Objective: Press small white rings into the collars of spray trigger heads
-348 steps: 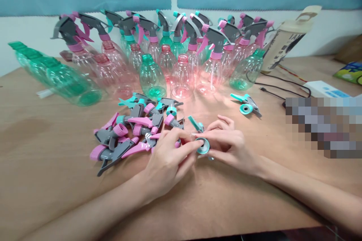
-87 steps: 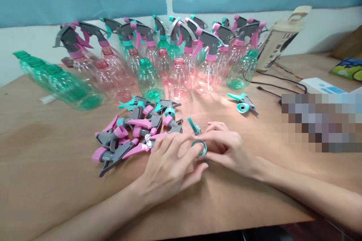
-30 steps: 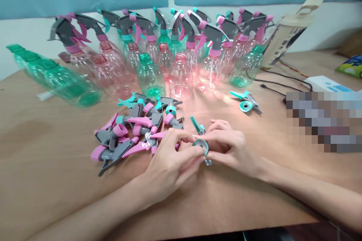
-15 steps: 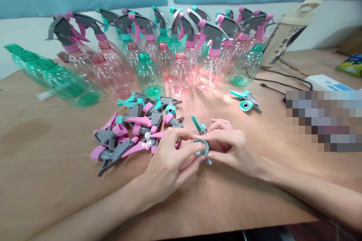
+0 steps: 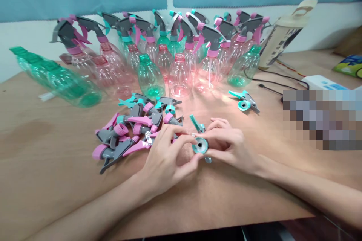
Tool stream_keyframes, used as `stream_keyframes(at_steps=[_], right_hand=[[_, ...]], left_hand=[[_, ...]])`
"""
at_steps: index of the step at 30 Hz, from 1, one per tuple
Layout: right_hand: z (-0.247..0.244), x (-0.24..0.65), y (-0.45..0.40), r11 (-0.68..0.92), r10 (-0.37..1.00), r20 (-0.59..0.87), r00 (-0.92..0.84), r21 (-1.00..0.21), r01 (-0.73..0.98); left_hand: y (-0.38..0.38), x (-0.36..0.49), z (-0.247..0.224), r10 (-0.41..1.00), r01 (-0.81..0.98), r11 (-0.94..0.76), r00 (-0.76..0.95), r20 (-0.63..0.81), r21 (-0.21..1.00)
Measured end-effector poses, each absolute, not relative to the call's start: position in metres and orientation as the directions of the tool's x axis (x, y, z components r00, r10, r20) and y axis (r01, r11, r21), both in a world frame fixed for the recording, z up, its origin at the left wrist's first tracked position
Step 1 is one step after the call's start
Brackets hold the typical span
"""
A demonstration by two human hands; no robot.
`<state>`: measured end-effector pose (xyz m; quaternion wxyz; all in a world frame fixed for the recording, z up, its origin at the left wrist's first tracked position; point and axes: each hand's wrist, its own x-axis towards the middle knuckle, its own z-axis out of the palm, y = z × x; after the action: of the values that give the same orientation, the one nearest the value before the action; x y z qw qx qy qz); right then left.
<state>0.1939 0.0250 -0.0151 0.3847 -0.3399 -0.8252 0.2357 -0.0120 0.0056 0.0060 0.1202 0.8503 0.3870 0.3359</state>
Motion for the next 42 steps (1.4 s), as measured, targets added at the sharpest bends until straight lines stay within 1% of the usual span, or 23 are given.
stream_keyframes(at_steps=[3, 9, 11, 14, 17, 22, 27, 32, 34, 38, 40, 42], right_hand=[[-0.015, 0.194, 0.025, 0.658, 0.742, 0.469, -0.479, -0.647, 0.386], [-0.018, 0.194, 0.027, 0.696, 0.710, 0.489, -0.506, -0.596, 0.401], [-0.017, 0.195, 0.029, 0.726, 0.683, 0.508, -0.524, -0.545, 0.419], [-0.012, 0.202, 0.031, 0.733, 0.679, 0.505, -0.534, -0.418, 0.536], [-0.004, 0.219, 0.028, 0.670, 0.718, 0.496, -0.488, -0.300, 0.679], [0.006, 0.267, 0.014, 0.544, 0.783, 0.455, -0.424, -0.173, 0.821], [0.001, 0.310, 0.012, 0.417, 0.810, 0.467, -0.355, -0.031, 0.908], [-0.004, 0.319, 0.030, 0.310, 0.817, 0.475, -0.328, 0.119, 0.943], [-0.002, 0.313, 0.035, 0.296, 0.813, 0.485, -0.323, 0.133, 0.946], [0.003, 0.296, 0.033, 0.340, 0.798, 0.508, -0.324, 0.065, 0.938], [0.004, 0.283, 0.028, 0.387, 0.786, 0.515, -0.343, 0.023, 0.922], [0.004, 0.268, 0.022, 0.475, 0.766, 0.507, -0.395, -0.033, 0.879]], left_hand=[[0.003, -0.010, 0.006, 0.729, 0.552, -0.685, 0.495, 0.473, 0.477], [0.005, -0.013, 0.003, 0.689, 0.507, -0.725, 0.547, 0.476, 0.467], [0.004, -0.014, 0.003, 0.693, 0.509, -0.721, 0.530, 0.488, 0.471], [0.004, -0.014, 0.004, 0.691, 0.506, -0.722, 0.500, 0.521, 0.472], [0.004, -0.015, 0.005, 0.675, 0.510, -0.735, 0.491, 0.551, 0.447], [0.006, -0.016, 0.002, 0.658, 0.506, -0.750, 0.502, 0.561, 0.427], [0.008, -0.012, 0.002, 0.635, 0.504, -0.770, 0.541, 0.551, 0.392], [0.009, -0.009, 0.004, 0.616, 0.526, -0.781, 0.559, 0.555, 0.337], [0.008, -0.011, 0.005, 0.616, 0.538, -0.780, 0.569, 0.545, 0.320], [0.007, -0.019, 0.008, 0.638, 0.595, -0.756, 0.573, 0.515, 0.274], [0.008, -0.026, 0.010, 0.665, 0.653, -0.720, 0.552, 0.503, 0.236], [0.009, -0.035, 0.013, 0.696, 0.715, -0.671, 0.516, 0.500, 0.197]])
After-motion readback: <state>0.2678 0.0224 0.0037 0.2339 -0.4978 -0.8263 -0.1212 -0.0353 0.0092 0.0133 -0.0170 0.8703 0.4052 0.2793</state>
